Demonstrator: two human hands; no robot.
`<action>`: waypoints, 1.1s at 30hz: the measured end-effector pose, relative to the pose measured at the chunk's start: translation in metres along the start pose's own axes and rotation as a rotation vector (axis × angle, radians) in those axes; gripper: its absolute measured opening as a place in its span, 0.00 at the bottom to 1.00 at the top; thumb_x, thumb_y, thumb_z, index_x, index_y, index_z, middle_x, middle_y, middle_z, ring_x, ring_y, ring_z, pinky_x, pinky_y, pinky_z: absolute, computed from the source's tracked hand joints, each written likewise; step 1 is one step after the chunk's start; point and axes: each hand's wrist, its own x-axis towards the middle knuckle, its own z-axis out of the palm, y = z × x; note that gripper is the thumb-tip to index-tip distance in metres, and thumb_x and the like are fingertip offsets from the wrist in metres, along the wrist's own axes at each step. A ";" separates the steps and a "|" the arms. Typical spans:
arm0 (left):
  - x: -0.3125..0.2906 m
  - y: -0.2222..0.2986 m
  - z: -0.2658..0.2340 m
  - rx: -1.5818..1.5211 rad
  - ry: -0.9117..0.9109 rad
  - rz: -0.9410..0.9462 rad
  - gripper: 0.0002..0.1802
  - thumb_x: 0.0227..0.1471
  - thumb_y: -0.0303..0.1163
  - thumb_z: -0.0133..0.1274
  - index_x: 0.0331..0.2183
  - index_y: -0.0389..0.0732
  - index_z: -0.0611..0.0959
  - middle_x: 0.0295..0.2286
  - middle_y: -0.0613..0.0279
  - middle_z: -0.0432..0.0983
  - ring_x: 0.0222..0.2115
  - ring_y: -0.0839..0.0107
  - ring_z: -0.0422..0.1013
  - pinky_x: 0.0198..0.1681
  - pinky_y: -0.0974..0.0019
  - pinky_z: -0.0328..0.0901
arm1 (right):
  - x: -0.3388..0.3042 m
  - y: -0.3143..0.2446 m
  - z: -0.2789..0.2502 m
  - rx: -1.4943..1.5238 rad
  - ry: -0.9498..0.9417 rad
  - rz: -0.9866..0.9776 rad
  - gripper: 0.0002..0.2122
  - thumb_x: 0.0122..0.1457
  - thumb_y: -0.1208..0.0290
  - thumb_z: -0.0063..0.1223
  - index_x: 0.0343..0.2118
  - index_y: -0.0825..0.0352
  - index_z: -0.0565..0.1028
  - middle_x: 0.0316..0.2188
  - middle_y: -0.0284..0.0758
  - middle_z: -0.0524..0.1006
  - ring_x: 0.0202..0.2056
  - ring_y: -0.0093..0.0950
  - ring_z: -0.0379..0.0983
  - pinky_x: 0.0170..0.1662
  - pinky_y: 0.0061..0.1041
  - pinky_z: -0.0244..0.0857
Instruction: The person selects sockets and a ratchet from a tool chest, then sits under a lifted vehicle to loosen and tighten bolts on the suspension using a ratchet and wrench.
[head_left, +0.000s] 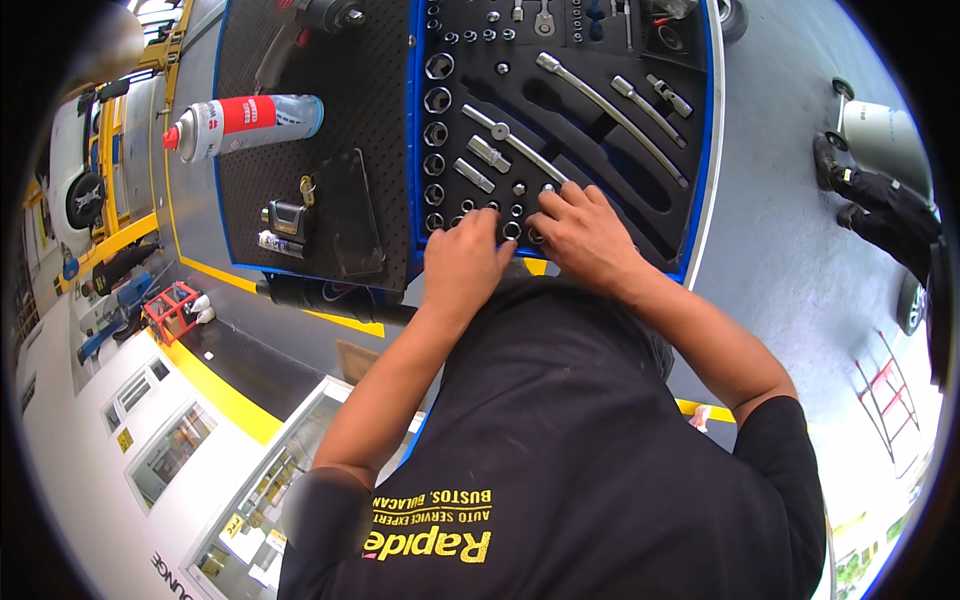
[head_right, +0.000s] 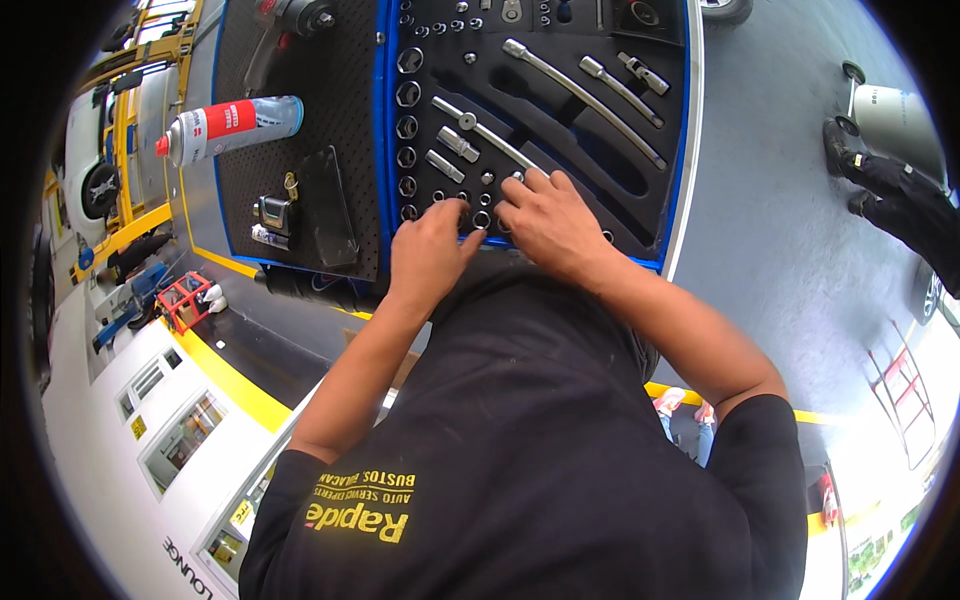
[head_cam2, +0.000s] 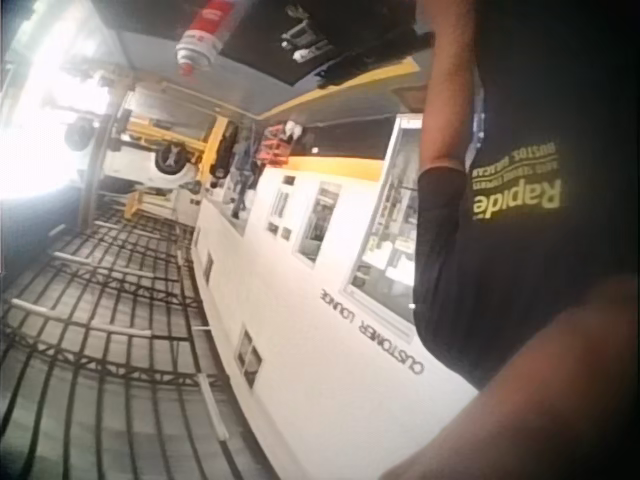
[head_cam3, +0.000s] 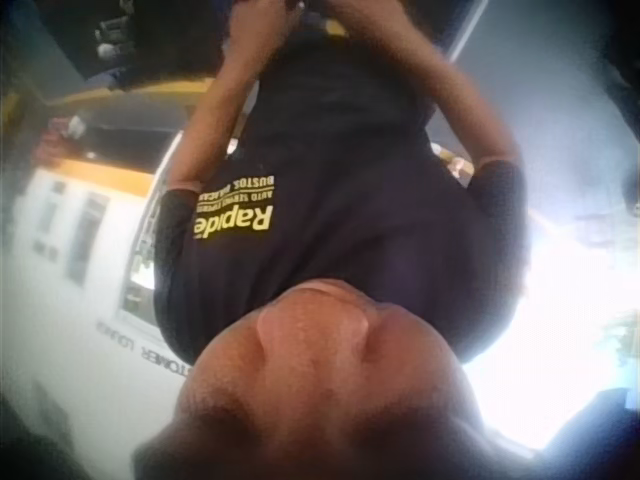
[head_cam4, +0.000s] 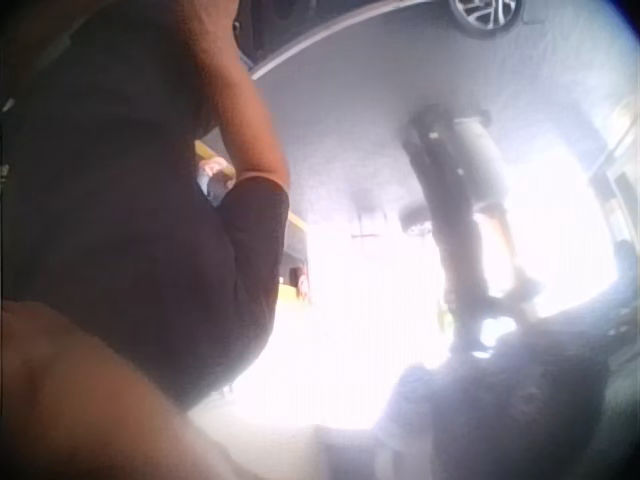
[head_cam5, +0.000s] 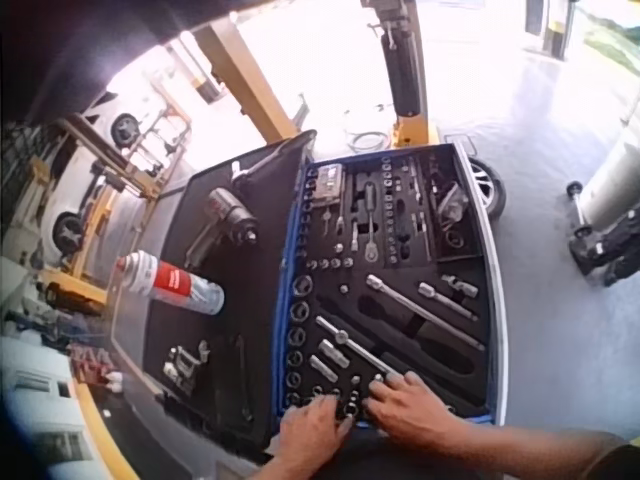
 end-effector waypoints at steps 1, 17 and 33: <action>0.002 0.003 0.004 0.042 -0.015 0.014 0.17 0.49 0.38 0.68 0.37 0.40 0.81 0.30 0.58 0.82 0.31 0.55 0.79 0.34 0.54 0.70 | 0.002 0.001 0.000 -0.015 0.005 -0.036 0.07 0.54 0.70 0.61 0.36 0.59 0.82 0.38 0.29 0.74 0.45 0.29 0.70 0.47 0.31 0.61; -0.033 -0.018 -0.028 -0.920 -0.039 -0.262 0.21 0.52 0.25 0.63 0.49 0.42 0.83 0.33 0.67 0.77 0.27 0.86 0.67 0.27 0.78 0.60 | 0.010 0.014 -0.021 0.328 0.096 -0.102 0.16 0.48 0.69 0.70 0.41 0.63 0.80 0.38 0.32 0.74 0.45 0.31 0.71 0.50 0.35 0.65; -0.044 -0.020 -0.066 -1.210 0.000 -0.294 0.22 0.54 0.24 0.66 0.51 0.39 0.82 0.40 0.68 0.75 0.32 0.89 0.64 0.28 0.85 0.60 | 0.001 -0.001 -0.056 1.734 -0.059 0.524 0.21 0.62 0.60 0.66 0.51 0.69 0.78 0.45 0.37 0.81 0.47 0.25 0.79 0.51 0.26 0.73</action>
